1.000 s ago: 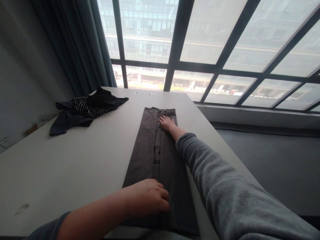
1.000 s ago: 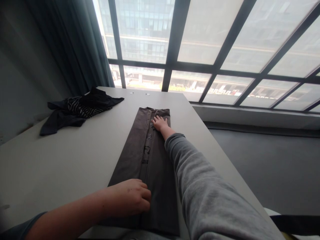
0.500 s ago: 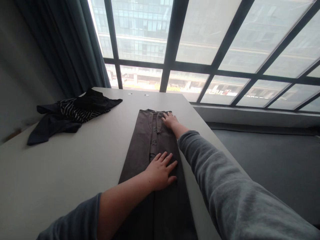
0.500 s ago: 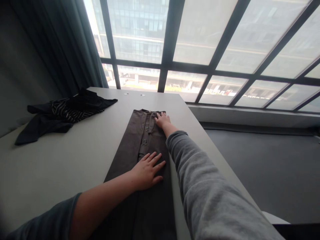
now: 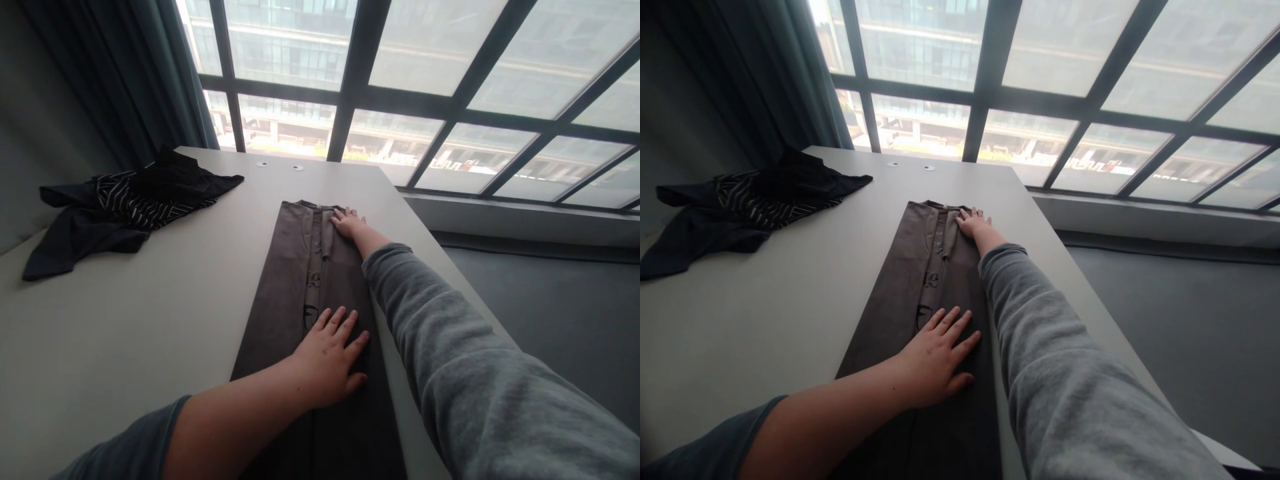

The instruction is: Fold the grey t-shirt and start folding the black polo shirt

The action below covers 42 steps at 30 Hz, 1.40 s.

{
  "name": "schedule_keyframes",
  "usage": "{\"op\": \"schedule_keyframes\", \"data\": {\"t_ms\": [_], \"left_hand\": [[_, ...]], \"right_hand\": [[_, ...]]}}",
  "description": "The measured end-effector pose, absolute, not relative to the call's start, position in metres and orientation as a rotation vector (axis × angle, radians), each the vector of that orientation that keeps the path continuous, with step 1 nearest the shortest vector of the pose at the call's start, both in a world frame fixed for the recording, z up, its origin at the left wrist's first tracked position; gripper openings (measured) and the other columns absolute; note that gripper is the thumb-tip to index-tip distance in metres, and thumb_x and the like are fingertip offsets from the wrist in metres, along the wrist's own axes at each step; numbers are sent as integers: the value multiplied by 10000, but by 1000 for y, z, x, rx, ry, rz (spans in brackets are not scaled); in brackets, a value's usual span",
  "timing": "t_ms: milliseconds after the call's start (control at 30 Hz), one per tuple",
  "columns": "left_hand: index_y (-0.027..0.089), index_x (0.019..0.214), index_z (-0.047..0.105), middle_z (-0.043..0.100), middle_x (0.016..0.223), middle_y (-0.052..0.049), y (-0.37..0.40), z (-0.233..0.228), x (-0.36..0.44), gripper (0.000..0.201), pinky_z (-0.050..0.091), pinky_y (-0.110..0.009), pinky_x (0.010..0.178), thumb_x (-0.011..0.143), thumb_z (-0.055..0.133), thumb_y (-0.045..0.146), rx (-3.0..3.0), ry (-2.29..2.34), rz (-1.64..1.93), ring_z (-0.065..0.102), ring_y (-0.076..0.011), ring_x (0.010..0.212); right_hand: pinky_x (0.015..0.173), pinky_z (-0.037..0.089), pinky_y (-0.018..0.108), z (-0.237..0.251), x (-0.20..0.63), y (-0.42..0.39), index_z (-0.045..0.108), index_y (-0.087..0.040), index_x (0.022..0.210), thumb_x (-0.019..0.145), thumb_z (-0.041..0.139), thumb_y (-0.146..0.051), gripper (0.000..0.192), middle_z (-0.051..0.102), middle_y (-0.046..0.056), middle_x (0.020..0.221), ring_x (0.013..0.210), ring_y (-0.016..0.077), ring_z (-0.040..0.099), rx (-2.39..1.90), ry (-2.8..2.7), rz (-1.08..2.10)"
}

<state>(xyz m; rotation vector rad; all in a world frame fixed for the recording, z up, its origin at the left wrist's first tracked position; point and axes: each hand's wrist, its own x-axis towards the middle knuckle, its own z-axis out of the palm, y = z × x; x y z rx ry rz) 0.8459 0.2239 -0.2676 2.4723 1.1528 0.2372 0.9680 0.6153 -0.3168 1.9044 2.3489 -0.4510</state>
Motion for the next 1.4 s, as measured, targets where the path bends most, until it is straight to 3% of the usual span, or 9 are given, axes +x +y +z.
{"op": "schedule_keyframes", "data": {"t_ms": [200,433,567,700,767,833,1067,1200,1400], "left_hand": [[206,1644,436,264,1756,-201,219,-264,845,727,227,-620,1291,1052,507,620,2515,1083,183,246,-407,1625],[200,1647,437,279,1751,-202,218,-266,849,712,236,-626,1278,1065,477,607,2556,1095,141,254,-420,1619],[162,1606,496,392,1697,-221,212,-254,846,715,327,-602,1243,1032,561,582,2626,1059,110,370,-415,1569],[124,1211,778,756,1290,-185,209,-223,833,399,529,-434,1055,1003,630,430,2740,778,70,699,-333,1211],[166,1006,817,815,1003,-115,210,-208,827,309,572,-383,933,1020,595,380,2736,714,62,761,-282,966],[194,980,820,815,921,-80,215,-199,824,275,583,-369,875,1015,594,348,2723,743,45,768,-268,885],[160,1012,790,796,1003,-103,225,-202,819,249,594,-368,862,1013,578,290,2669,937,-113,772,-281,958],[179,1111,775,763,1147,-92,201,-202,798,202,581,-388,1000,952,686,266,2615,909,-25,737,-272,1100],[301,1516,589,565,1593,-84,130,-220,737,629,490,-485,1198,909,708,185,2536,1007,209,567,-288,1434]], "right_hand": [[1311,77,613,-302,964,567,350,-205,1694,1122,292,-490,641,151,134,1798,1657,353,108,1649,2721,-117],[1335,129,511,-294,980,440,262,-180,1725,1123,293,-518,690,144,120,1794,1663,299,136,1307,2794,-332],[1345,153,506,-287,998,373,192,-171,1738,1103,389,-499,741,181,136,1780,1659,268,161,1187,2868,-459],[1344,184,543,-273,1020,313,306,-142,1707,1079,482,-454,722,193,158,1771,1655,307,159,1118,2849,-550],[1342,195,556,-266,1030,281,325,-139,1700,1074,509,-447,722,188,165,1769,1653,320,163,1108,2838,-596],[1338,203,574,-261,1037,247,329,-162,1701,1071,524,-437,714,200,165,1764,1651,324,173,1087,2858,-655],[1339,167,602,-245,1049,157,307,-181,1710,984,684,-433,856,249,181,1744,1642,345,195,1060,2867,-819],[1336,151,606,-232,1059,128,347,-237,1698,960,719,-451,854,212,153,1756,1639,352,198,1003,2876,-917],[1315,236,616,-228,1077,101,481,-274,1636,912,766,-388,786,362,144,1713,1597,355,333,957,2966,-990]]}}
